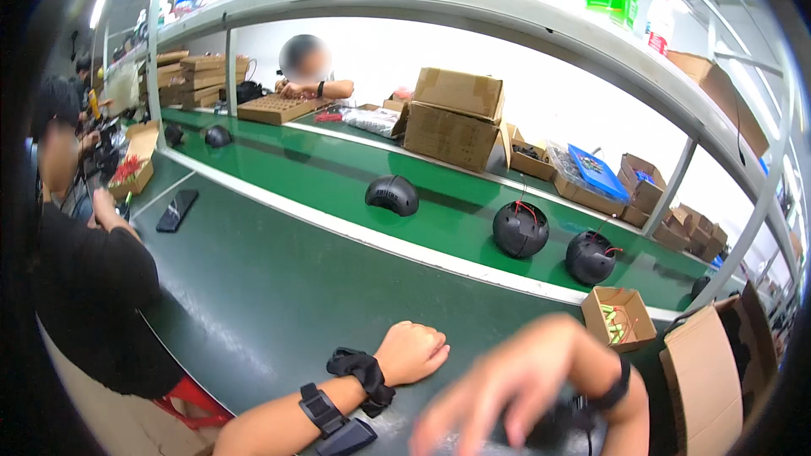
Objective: The person is assembling plastic housing units by inserting internal components with wires and snapping the shell halves together.
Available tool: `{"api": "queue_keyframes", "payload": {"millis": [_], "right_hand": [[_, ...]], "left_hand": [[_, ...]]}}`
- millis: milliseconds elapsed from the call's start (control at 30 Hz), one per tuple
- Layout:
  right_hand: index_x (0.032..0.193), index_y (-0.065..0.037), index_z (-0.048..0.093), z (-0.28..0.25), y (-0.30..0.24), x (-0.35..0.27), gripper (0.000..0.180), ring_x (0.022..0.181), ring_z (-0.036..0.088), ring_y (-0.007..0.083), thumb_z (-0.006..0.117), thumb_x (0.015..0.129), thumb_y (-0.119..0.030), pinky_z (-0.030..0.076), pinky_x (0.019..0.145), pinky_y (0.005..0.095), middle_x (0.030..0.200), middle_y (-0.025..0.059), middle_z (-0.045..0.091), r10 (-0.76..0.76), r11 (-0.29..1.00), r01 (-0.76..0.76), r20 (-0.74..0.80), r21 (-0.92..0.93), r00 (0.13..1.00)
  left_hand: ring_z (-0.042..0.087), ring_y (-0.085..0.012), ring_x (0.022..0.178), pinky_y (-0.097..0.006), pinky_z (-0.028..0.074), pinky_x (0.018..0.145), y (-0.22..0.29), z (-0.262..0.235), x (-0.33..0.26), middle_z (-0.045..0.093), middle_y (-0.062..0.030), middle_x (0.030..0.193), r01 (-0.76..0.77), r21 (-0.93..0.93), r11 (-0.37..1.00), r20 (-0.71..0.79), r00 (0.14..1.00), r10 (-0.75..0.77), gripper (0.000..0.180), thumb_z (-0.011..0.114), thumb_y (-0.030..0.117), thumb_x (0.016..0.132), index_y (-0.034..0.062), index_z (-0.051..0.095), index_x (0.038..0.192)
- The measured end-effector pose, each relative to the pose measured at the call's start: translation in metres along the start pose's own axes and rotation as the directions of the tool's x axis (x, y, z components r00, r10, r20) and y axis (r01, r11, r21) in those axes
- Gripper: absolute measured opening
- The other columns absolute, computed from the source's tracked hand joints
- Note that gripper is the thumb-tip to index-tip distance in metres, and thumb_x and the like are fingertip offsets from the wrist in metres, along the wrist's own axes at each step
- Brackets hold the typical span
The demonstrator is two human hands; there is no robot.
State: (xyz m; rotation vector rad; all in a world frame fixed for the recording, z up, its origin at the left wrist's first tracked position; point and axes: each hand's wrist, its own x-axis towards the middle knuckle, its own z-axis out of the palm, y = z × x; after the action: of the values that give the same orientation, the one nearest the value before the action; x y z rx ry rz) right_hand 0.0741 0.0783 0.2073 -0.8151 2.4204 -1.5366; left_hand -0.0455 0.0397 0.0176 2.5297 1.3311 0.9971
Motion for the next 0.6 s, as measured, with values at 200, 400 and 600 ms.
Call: {"api": "queue_keyframes", "payload": {"millis": [200, 400, 600], "right_hand": [[0.135, -0.002, 0.046, -0.139, 0.125, -0.102, 0.078, 0.118, 0.057, 0.0298, 0.08, 0.072, -0.034, 0.045, 0.1, 0.0368, 0.131, 0.0153, 0.057, 0.214, 0.348, -0.937, -0.976, 0.046, 0.031], [0.138, 0.001, 0.04, -0.177, 0.243, -0.092, 0.098, 0.133, 0.041, 0.0351, 0.084, 0.062, -0.041, 0.035, 0.111, 0.0407, 0.143, 0.0218, 0.043, 0.026, 0.26, -0.965, -0.999, 0.046, -0.041], [0.135, -0.006, 0.041, -0.169, 0.251, -0.083, 0.095, 0.124, 0.046, 0.0332, 0.087, 0.056, -0.033, 0.042, 0.103, 0.0445, 0.135, 0.0138, 0.047, 0.041, -0.082, -0.987, -0.989, 0.141, -0.145]], "left_hand": [[0.062, -0.0365, 0.061, -0.046, 0.049, 0.055, 0.011, 0.002, 0.009, 0.061, -0.0155, 0.062, -0.014, -0.053, 0.999, 0.027, 1.0, 0.016, 0.033, 0.058, 0.027, 0.085, 0.0049, 0.06, 0.061], [0.062, -0.037, 0.063, -0.048, 0.049, 0.057, 0.01, 0.004, 0.005, 0.061, -0.0167, 0.064, -0.01, -0.111, 0.994, 0.0, 1.0, 0.011, 0.029, 0.059, 0.026, 0.084, 0.0046, 0.059, 0.063], [0.062, -0.0376, 0.064, -0.047, 0.049, 0.059, 0.01, 0.003, 0.004, 0.061, -0.0181, 0.064, 0.013, -0.113, 0.994, 0.041, 0.999, -0.009, 0.027, 0.06, 0.023, 0.083, 0.0022, 0.061, 0.065]]}}
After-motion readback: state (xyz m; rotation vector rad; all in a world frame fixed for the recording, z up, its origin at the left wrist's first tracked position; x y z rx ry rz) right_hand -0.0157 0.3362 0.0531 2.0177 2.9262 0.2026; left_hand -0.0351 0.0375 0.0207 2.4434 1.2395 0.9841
